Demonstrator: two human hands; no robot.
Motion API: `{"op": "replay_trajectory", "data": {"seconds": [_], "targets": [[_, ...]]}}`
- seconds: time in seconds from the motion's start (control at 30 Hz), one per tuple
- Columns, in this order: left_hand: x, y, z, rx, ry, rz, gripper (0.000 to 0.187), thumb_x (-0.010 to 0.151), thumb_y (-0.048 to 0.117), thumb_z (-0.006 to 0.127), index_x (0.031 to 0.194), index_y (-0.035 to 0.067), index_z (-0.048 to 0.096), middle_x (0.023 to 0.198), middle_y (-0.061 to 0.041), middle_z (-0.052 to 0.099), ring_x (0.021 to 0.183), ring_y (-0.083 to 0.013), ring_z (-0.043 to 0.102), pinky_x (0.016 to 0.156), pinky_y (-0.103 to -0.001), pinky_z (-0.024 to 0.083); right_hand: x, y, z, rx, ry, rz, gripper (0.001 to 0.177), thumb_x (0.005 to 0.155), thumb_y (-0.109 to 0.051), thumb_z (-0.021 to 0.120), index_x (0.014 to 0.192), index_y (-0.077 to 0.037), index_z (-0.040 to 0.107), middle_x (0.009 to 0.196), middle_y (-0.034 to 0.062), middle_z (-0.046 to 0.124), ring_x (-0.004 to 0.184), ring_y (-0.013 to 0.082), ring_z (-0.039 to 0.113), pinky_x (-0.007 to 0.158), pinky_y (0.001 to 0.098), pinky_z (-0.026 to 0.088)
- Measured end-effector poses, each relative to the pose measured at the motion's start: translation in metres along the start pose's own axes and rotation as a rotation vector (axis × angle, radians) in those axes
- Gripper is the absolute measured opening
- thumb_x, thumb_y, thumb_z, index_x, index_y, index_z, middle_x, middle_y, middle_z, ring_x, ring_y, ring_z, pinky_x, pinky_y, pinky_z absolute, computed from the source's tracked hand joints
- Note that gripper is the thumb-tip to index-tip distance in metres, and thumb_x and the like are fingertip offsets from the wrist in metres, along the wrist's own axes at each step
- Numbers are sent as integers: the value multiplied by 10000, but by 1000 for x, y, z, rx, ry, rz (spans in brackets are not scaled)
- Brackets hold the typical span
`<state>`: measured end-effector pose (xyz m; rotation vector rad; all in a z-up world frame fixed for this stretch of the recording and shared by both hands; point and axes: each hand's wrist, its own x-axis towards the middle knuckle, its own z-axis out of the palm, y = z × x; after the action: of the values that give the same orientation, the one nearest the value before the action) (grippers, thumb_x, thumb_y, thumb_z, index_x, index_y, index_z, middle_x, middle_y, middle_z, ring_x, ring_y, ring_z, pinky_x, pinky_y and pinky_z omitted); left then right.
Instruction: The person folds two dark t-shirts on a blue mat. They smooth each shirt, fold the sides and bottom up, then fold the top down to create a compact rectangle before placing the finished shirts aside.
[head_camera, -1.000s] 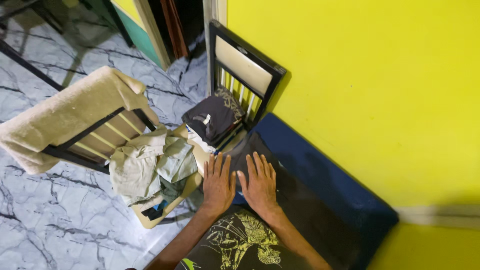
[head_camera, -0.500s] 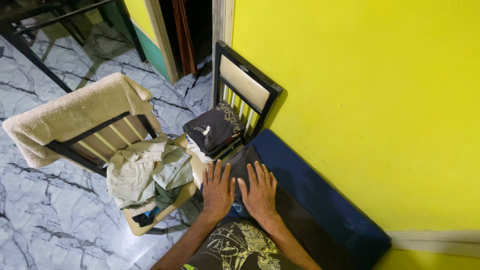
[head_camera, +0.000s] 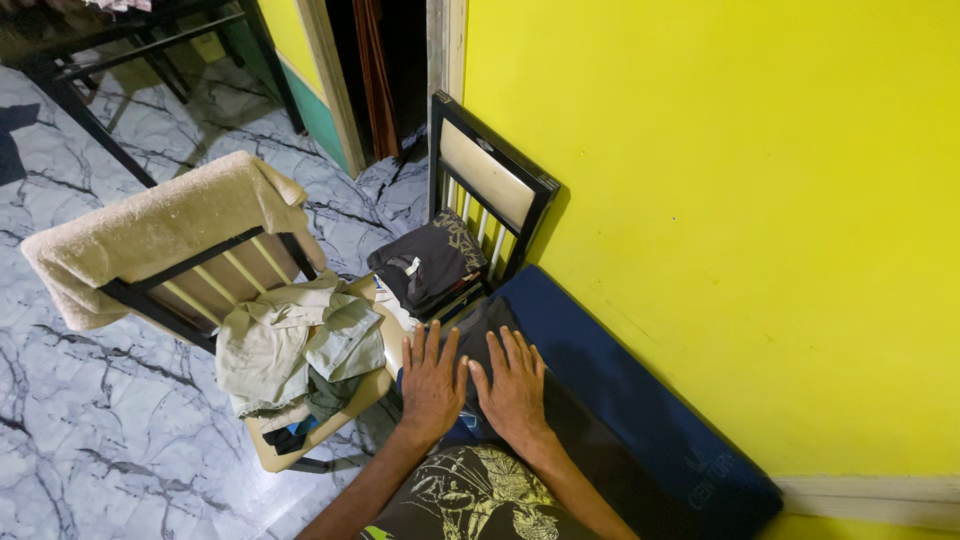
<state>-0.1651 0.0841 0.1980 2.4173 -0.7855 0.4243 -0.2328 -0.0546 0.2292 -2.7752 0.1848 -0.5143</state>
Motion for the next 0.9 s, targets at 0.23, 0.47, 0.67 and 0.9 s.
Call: {"op": "replay_trajectory", "data": {"seconds": [0.23, 0.47, 0.67, 0.9], "targets": [[5, 1, -5, 3, -2, 3, 511, 1005, 319, 524, 1427, 30, 531, 1520, -293, 410, 1469, -488, 281, 1193, -607, 187, 2, 2, -2, 40, 32, -10, 588, 1032, -427, 520, 1420, 15, 526, 1492, 246, 468, 1411, 406, 406, 1152, 601, 252], [11, 6, -5, -15, 22, 15, 509, 988, 311, 542, 1417, 37, 541, 1518, -277, 422, 1455, -474, 305, 1189, -602, 204, 3, 5, -6, 42, 56, -6, 577, 1020, -421, 536, 1409, 5, 531, 1490, 235, 480, 1412, 393, 417, 1155, 586, 264], [10, 4, 1, -30, 35, 19, 505, 993, 306, 537, 1421, 37, 541, 1517, -267, 424, 1459, -468, 308, 1194, -606, 205, 4, 6, -2, 52, 32, -5, 566, 1029, -410, 518, 1415, 4, 531, 1483, 234, 486, 1416, 390, 414, 1158, 584, 260], [7, -1, 6, -23, 26, 26, 497, 1006, 311, 521, 1419, 35, 543, 1509, -277, 429, 1461, -476, 297, 1188, -613, 193, 5, 6, 3, 42, -7, 3, 572, 1045, -424, 477, 1416, 9, 530, 1484, 239, 478, 1419, 391, 400, 1162, 588, 240]]}}
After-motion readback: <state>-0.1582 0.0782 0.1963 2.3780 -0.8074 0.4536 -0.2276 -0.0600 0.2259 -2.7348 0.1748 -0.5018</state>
